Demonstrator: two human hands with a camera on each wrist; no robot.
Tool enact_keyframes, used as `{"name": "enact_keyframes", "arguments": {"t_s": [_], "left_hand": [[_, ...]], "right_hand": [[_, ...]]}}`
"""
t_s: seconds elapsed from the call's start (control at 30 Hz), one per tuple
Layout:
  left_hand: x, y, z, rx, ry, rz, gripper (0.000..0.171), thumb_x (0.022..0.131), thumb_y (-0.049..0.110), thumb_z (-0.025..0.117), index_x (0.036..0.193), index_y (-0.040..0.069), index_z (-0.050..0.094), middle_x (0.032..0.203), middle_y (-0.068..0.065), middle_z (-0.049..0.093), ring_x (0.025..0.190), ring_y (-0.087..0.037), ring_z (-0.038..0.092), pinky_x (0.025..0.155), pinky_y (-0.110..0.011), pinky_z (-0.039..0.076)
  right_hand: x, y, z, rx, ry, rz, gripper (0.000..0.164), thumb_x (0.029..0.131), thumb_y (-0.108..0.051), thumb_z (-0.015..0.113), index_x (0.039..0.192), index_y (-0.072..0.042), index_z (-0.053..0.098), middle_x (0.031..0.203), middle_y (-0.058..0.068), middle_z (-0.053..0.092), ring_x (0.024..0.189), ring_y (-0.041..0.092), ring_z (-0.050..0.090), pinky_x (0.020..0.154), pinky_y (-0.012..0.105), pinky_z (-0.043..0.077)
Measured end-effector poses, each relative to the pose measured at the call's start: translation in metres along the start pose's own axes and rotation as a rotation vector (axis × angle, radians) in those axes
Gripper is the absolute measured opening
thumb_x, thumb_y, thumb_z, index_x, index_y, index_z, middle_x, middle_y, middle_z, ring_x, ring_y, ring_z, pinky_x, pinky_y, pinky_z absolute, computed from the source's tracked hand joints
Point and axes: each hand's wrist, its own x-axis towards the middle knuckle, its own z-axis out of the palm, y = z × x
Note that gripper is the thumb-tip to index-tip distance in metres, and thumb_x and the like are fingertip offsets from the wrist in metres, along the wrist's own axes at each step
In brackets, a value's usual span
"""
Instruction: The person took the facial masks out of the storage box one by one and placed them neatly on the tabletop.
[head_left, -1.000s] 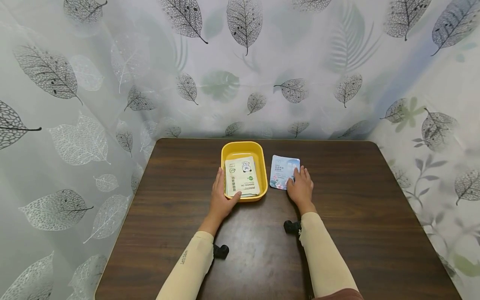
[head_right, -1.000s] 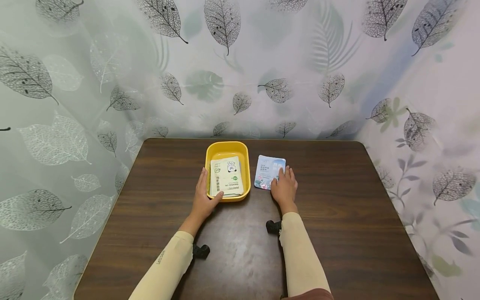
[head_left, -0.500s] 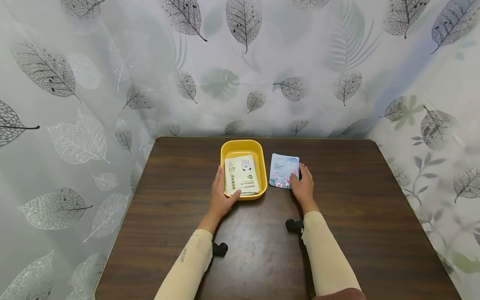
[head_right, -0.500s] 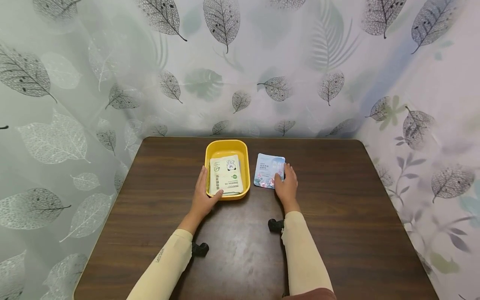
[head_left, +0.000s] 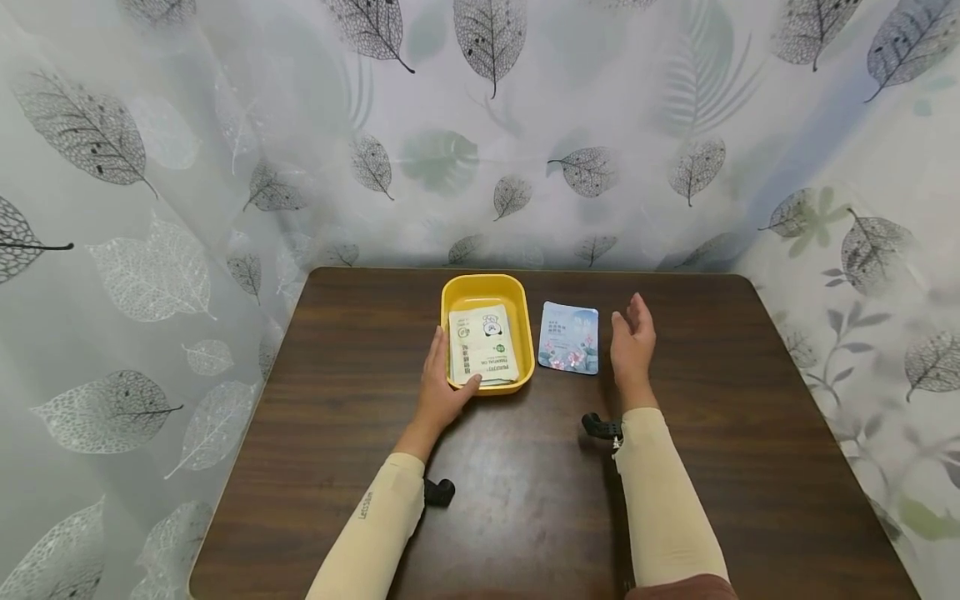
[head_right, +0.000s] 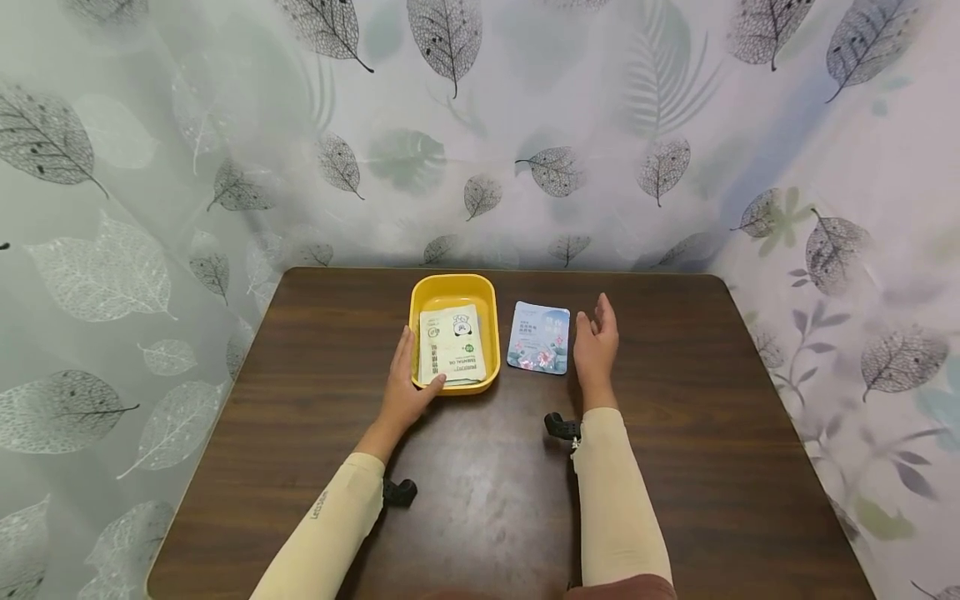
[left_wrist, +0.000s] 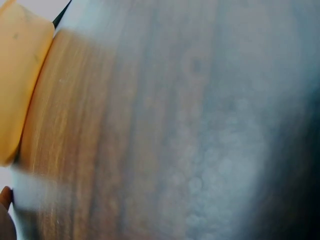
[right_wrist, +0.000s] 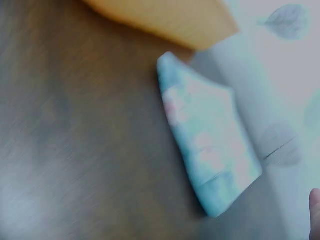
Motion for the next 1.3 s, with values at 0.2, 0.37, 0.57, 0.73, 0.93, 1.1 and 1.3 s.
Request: {"name": "enact_keyframes", "arguments": {"t_s": [0.2,0.37,0.57,0.73,0.93,1.1,1.3], "left_hand": [[0.000,-0.001,-0.002,0.002,0.001,-0.002,0.104,0.083,0.041,0.076,0.164,0.008,0.019,0.174,-0.003,0.013,0.159,-0.027,0.020,0.125,-0.055,0.024],[0.000,0.000,-0.003,-0.006,-0.002,-0.007,0.105,0.083,0.042,0.077,0.164,0.008,0.020,0.174,-0.001,0.013,0.159,-0.028,0.020,0.125,-0.056,0.024],[0.000,0.000,-0.003,0.000,-0.006,-0.018,0.104,0.084,0.041,0.077,0.164,0.009,0.018,0.174,0.002,0.012,0.159,-0.028,0.020,0.125,-0.057,0.024],[0.000,0.000,-0.003,0.010,-0.012,-0.023,0.105,0.084,0.042,0.077,0.164,0.009,0.018,0.174,0.001,0.012,0.159,-0.027,0.019,0.125,-0.056,0.023],[0.000,-0.002,-0.003,0.017,-0.001,-0.001,0.104,0.084,0.041,0.076,0.164,0.007,0.019,0.174,-0.006,0.014,0.158,-0.028,0.020,0.125,-0.056,0.023],[0.001,-0.001,-0.003,0.008,0.006,0.009,0.104,0.083,0.041,0.076,0.163,0.004,0.020,0.174,-0.005,0.014,0.158,-0.029,0.021,0.125,-0.056,0.023],[0.001,-0.001,-0.001,0.012,0.011,0.015,0.104,0.083,0.041,0.076,0.162,0.003,0.022,0.174,-0.003,0.014,0.158,-0.031,0.022,0.125,-0.056,0.024]], "right_hand": [[0.001,-0.039,0.014,0.046,-0.058,-0.072,0.064,0.106,-0.021,0.052,0.163,-0.018,0.026,0.170,0.002,0.024,0.157,0.018,0.024,0.128,0.043,0.023],[-0.003,-0.067,0.032,0.066,-0.133,-0.123,0.065,0.105,-0.018,0.052,0.164,-0.016,0.023,0.171,0.003,0.022,0.158,0.019,0.022,0.128,0.043,0.022],[-0.012,-0.089,0.056,0.051,-0.215,-0.202,0.066,0.104,-0.017,0.054,0.163,-0.015,0.025,0.170,0.002,0.026,0.158,0.018,0.024,0.128,0.040,0.023],[-0.024,-0.099,0.075,-0.012,-0.282,-0.234,0.065,0.104,-0.018,0.056,0.162,-0.015,0.028,0.169,0.003,0.029,0.157,0.019,0.026,0.128,0.039,0.024],[-0.037,-0.096,0.100,-0.103,-0.347,-0.215,0.065,0.103,-0.023,0.058,0.162,-0.021,0.030,0.169,0.001,0.029,0.156,0.021,0.029,0.126,0.043,0.027],[-0.043,-0.078,0.119,-0.161,-0.398,-0.146,0.066,0.102,-0.027,0.060,0.162,-0.024,0.031,0.169,0.000,0.029,0.156,0.025,0.029,0.125,0.047,0.029],[-0.049,-0.047,0.137,-0.238,-0.429,-0.034,0.067,0.100,-0.025,0.061,0.161,-0.022,0.032,0.168,0.006,0.032,0.155,0.029,0.030,0.125,0.050,0.028]]}}
